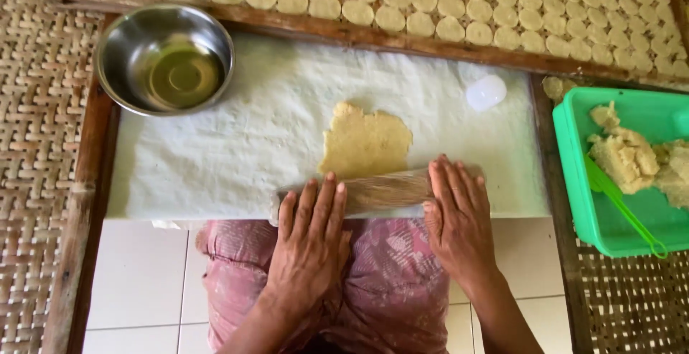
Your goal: The person sits on a woven mat and arranges small, flattened dough discs onto a large drying rack. They then take a larger lump of dough, place it on a white cloth, and use a rolling pin to flatten it into a thin sheet.
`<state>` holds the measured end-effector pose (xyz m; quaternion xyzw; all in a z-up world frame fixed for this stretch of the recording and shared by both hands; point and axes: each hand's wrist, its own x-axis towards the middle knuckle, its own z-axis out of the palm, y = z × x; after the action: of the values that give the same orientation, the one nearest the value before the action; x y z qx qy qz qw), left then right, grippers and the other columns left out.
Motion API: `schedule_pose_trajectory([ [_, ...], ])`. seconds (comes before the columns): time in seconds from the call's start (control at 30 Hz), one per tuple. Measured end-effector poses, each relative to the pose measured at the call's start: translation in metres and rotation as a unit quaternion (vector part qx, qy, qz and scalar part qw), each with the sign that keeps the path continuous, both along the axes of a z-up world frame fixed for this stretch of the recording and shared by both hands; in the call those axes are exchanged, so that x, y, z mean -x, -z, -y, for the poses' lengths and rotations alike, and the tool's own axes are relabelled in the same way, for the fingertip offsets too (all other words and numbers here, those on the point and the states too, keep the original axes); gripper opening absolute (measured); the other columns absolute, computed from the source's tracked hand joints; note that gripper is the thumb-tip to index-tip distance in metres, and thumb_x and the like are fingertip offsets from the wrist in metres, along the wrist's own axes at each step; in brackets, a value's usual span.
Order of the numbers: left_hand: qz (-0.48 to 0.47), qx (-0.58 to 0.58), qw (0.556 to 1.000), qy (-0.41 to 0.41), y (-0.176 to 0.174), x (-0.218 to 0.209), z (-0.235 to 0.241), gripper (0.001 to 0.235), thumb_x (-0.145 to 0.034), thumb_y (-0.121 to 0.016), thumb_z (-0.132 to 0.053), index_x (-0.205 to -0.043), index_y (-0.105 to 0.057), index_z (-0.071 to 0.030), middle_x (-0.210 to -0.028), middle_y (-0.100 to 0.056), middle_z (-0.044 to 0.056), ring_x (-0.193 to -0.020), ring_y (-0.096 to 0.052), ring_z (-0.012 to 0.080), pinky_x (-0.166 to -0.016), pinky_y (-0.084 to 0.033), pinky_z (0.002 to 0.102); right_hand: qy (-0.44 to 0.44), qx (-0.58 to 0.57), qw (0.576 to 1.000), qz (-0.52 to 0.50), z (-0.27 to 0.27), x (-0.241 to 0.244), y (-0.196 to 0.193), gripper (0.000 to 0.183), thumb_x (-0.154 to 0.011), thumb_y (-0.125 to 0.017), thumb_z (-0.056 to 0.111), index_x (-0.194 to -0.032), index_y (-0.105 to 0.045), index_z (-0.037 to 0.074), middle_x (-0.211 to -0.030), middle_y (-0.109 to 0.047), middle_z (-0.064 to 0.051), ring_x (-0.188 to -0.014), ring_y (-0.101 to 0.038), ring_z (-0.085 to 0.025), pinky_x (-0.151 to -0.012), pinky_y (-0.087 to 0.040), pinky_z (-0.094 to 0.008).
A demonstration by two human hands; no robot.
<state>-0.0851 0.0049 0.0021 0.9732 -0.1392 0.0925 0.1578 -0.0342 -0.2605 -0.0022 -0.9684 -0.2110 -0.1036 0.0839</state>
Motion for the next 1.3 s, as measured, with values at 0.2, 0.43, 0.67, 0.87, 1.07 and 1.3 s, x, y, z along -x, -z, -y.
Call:
schedule_pose_trajectory([
  [0.2, 0.026, -0.035, 0.999, -0.009, 0.014, -0.097, -0.016, 0.070, -0.102, -0.047, -0.043, -0.156, -0.036, 0.000, -0.163, -0.037, 0.016, -0.152, -0.027, 0.0324, -0.122, -0.016, 0.058, 0.028, -0.020, 0.999, -0.033, -0.019, -0.068, -0.004, 0.056, -0.112, -0.028, 0.040, -0.158, -0.041, 0.012, -0.158, -0.047, -0.011, -0.149, -0.040, -0.032, -0.125, -0.021, -0.060],
  [0.43, 0.050, -0.030, 0.998, -0.024, 0.023, -0.212, -0.030, 0.072, -0.101, -0.049, -0.044, -0.160, -0.034, -0.005, -0.166, -0.031, 0.012, -0.158, -0.013, 0.0303, -0.121, -0.004, 0.071, 0.073, 0.003, 0.997, -0.035, -0.027, -0.144, 0.008, 0.051, -0.113, -0.024, 0.044, -0.157, -0.045, 0.027, -0.160, -0.046, -0.011, -0.151, -0.035, -0.036, -0.119, -0.020, -0.064],
  [0.67, 0.043, 0.002, 0.999, -0.012, 0.041, -0.183, -0.035, 0.070, -0.098, -0.049, -0.048, -0.157, -0.039, -0.010, -0.168, -0.023, 0.017, -0.157, -0.008, 0.0320, -0.121, -0.003, 0.070, 0.052, 0.065, 0.987, -0.138, -0.038, -0.138, -0.003, 0.056, -0.105, -0.026, 0.039, -0.159, -0.039, 0.030, -0.167, -0.029, -0.007, -0.154, -0.017, -0.032, -0.117, -0.008, -0.068],
  [0.87, -0.008, -0.026, 0.999, -0.045, 0.030, -0.161, -0.036, 0.072, -0.101, -0.044, -0.049, -0.154, -0.040, -0.002, -0.165, -0.030, 0.019, -0.156, -0.013, 0.0326, -0.123, -0.005, 0.064, 0.041, 0.070, 0.987, -0.138, -0.041, -0.131, -0.005, 0.057, -0.103, -0.025, 0.032, -0.158, -0.039, 0.026, -0.167, -0.030, -0.004, -0.156, -0.017, -0.029, -0.121, -0.003, -0.066],
  [1.07, -0.031, -0.057, 0.996, -0.066, 0.026, -0.142, -0.036, 0.071, -0.103, -0.035, -0.047, -0.152, -0.038, 0.004, -0.157, -0.040, 0.023, -0.152, -0.023, 0.0365, -0.122, -0.009, 0.061, 0.026, 0.073, 0.989, -0.126, -0.045, -0.123, -0.006, 0.057, -0.104, -0.023, 0.031, -0.155, -0.044, 0.020, -0.166, -0.034, -0.004, -0.155, -0.021, -0.028, -0.121, -0.002, -0.067],
  [1.3, -0.030, -0.023, 0.996, -0.084, 0.025, -0.124, -0.036, 0.070, -0.103, -0.034, -0.047, -0.150, -0.040, 0.004, -0.153, -0.045, 0.025, -0.149, -0.029, 0.0378, -0.121, -0.013, 0.058, 0.026, 0.076, 0.989, -0.124, -0.049, -0.115, -0.007, 0.056, -0.103, -0.022, 0.027, -0.151, -0.050, 0.015, -0.162, -0.041, 0.000, -0.153, -0.028, -0.024, -0.120, -0.003, -0.069],
])
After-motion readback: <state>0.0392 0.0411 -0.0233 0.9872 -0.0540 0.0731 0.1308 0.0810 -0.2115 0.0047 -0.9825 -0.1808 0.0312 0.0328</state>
